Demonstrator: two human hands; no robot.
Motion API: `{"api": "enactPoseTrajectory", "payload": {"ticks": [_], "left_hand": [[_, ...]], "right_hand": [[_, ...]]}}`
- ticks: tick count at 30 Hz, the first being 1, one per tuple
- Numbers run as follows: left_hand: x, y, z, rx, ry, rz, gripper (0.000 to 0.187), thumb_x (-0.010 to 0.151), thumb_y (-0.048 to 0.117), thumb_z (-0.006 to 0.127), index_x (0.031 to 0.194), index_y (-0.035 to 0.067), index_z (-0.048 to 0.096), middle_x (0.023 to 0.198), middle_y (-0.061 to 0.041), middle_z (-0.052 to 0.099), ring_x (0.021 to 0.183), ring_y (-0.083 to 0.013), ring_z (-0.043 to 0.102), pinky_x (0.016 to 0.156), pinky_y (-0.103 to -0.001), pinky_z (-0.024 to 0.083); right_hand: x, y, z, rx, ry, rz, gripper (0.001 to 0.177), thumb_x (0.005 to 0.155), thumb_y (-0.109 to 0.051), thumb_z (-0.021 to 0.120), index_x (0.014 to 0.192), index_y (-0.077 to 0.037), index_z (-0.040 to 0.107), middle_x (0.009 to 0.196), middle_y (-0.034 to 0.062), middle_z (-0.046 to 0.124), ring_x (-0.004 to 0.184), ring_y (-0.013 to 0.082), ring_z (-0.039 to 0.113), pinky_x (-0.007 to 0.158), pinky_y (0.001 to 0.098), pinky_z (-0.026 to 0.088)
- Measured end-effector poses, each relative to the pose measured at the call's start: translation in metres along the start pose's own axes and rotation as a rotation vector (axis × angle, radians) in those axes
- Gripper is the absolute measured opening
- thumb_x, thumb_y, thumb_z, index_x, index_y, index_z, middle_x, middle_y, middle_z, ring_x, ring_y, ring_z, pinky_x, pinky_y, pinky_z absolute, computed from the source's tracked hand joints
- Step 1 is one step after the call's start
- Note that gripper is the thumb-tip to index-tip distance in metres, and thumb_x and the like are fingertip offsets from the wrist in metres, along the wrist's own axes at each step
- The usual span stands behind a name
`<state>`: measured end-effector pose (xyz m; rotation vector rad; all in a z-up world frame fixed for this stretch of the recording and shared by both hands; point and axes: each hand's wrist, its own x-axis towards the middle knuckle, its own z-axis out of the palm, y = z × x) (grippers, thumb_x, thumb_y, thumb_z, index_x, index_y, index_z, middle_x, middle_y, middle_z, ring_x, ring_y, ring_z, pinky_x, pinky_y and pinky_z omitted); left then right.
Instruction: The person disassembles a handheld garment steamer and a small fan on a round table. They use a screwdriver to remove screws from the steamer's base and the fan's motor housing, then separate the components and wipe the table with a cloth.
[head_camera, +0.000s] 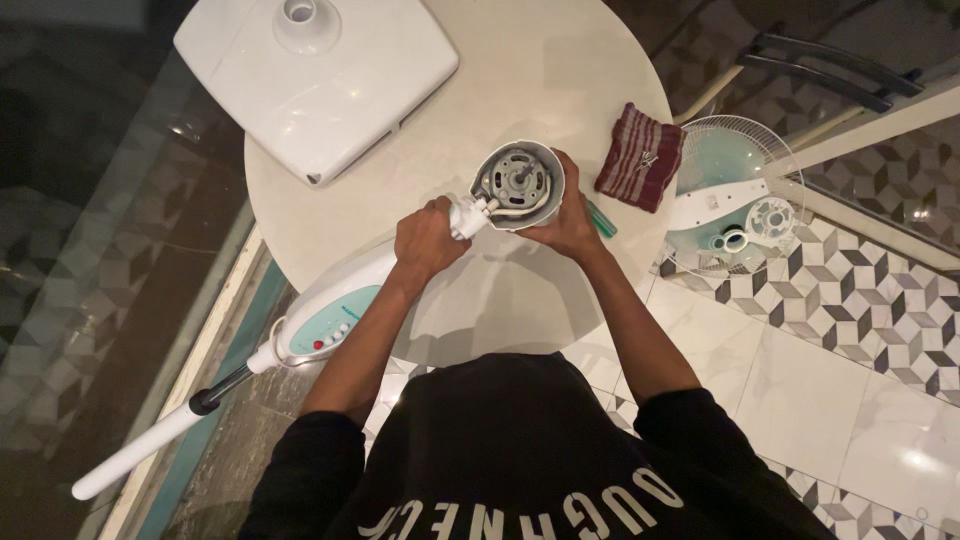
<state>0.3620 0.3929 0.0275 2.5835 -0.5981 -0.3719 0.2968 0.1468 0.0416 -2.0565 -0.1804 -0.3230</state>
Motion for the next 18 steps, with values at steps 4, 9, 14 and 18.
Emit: {"api": "enactPoseTrajectory", "payload": {"ticks": [4, 9, 14, 18], "left_hand": [[-0.004, 0.004, -0.004, -0.008, -0.001, -0.009, 0.054, 0.070, 0.030, 0.087, 0.108, 0.002, 0.062, 0.105, -0.020, 0.072, 0.090, -0.0370, 0.072, 0.074, -0.048, 0.057], [-0.008, 0.004, -0.011, -0.038, 0.029, 0.015, 0.058, 0.065, 0.030, 0.088, 0.108, 0.002, 0.062, 0.104, -0.020, 0.072, 0.087, -0.0379, 0.072, 0.071, -0.050, 0.056], [-0.009, 0.002, -0.011, -0.026, 0.071, 0.040, 0.051, 0.068, 0.030, 0.086, 0.104, 0.002, 0.063, 0.097, -0.019, 0.072, 0.083, -0.0387, 0.071, 0.070, -0.051, 0.056], [-0.010, 0.005, -0.014, -0.054, 0.079, 0.067, 0.051, 0.067, 0.030, 0.086, 0.104, 0.003, 0.064, 0.096, -0.020, 0.072, 0.083, -0.0392, 0.071, 0.070, -0.051, 0.055]], "right_hand": [[-0.001, 0.000, 0.000, 0.011, -0.008, 0.035, 0.125, 0.066, -0.028, 0.102, 0.158, -0.007, 0.019, 0.151, 0.0191, 0.050, 0.142, 0.0329, 0.055, 0.117, 0.0455, 0.047], [0.000, -0.003, -0.001, 0.016, -0.014, 0.073, 0.126, 0.065, -0.029, 0.102, 0.158, -0.009, 0.020, 0.151, 0.0173, 0.052, 0.142, 0.0318, 0.056, 0.118, 0.0448, 0.048], [0.002, -0.004, -0.001, -0.017, -0.019, 0.029, 0.127, 0.065, -0.028, 0.102, 0.158, -0.007, 0.018, 0.152, 0.0183, 0.049, 0.142, 0.0325, 0.053, 0.118, 0.0450, 0.046], [0.001, 0.000, 0.001, 0.000, 0.002, 0.027, 0.128, 0.064, -0.026, 0.103, 0.158, -0.005, 0.017, 0.151, 0.0195, 0.049, 0.143, 0.0326, 0.053, 0.119, 0.0443, 0.046]]}}
